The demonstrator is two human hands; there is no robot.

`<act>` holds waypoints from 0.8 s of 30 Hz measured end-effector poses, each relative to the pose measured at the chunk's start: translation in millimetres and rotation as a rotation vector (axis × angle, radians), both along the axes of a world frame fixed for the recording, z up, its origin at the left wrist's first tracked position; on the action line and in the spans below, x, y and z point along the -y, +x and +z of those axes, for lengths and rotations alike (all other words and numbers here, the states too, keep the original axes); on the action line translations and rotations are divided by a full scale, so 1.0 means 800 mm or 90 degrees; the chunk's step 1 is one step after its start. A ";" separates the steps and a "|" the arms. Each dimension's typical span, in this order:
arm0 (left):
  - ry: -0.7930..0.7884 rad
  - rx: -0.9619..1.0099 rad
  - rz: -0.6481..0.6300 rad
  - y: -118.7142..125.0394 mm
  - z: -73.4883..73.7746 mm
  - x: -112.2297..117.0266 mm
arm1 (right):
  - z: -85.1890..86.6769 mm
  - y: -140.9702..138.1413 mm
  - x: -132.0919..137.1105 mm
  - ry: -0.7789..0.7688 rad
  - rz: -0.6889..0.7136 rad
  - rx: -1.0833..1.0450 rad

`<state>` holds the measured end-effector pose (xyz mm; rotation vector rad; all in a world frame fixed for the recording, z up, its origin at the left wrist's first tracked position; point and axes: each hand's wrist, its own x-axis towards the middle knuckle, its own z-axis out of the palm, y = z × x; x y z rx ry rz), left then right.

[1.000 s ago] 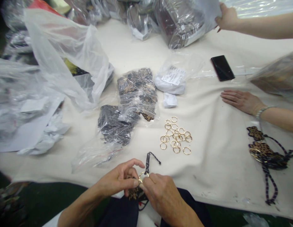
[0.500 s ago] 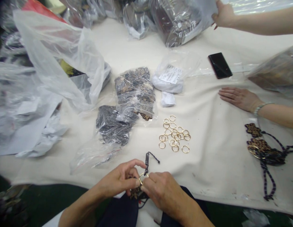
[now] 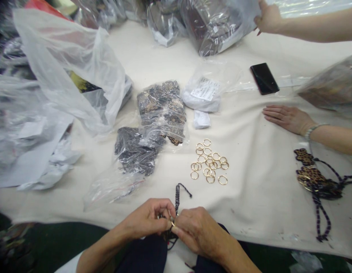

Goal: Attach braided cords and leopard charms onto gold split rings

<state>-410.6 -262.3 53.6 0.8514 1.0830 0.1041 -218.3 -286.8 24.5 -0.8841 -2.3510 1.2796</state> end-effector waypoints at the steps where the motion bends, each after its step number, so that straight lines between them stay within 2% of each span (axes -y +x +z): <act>1: 0.030 -0.009 -0.015 0.000 0.002 0.000 | 0.000 0.000 0.002 -0.008 0.000 0.000; 3: 0.116 -0.036 -0.052 0.000 0.005 0.001 | -0.001 -0.001 0.005 -0.009 -0.011 0.012; 6: 0.260 -0.091 -0.096 0.000 0.009 0.004 | -0.003 -0.005 0.010 0.056 -0.059 0.054; 10: 0.404 -0.141 -0.080 0.000 0.008 0.009 | 0.000 -0.013 0.008 0.131 -0.111 0.080; 12: 0.337 -0.100 -0.004 -0.001 0.006 0.011 | 0.006 -0.015 0.005 0.129 -0.114 0.075; 15: 0.056 0.063 0.154 -0.002 0.001 0.013 | 0.017 -0.016 0.001 0.090 -0.091 0.041; 17: -0.079 0.165 0.223 -0.003 -0.003 0.015 | 0.025 -0.017 0.001 0.019 -0.103 -0.007; 20: -0.124 0.247 0.247 -0.005 -0.007 0.020 | 0.034 -0.019 0.006 -0.195 -0.167 -0.112; 24: -0.132 0.310 0.186 -0.002 -0.003 0.024 | 0.035 -0.019 0.024 -0.516 -0.254 -0.281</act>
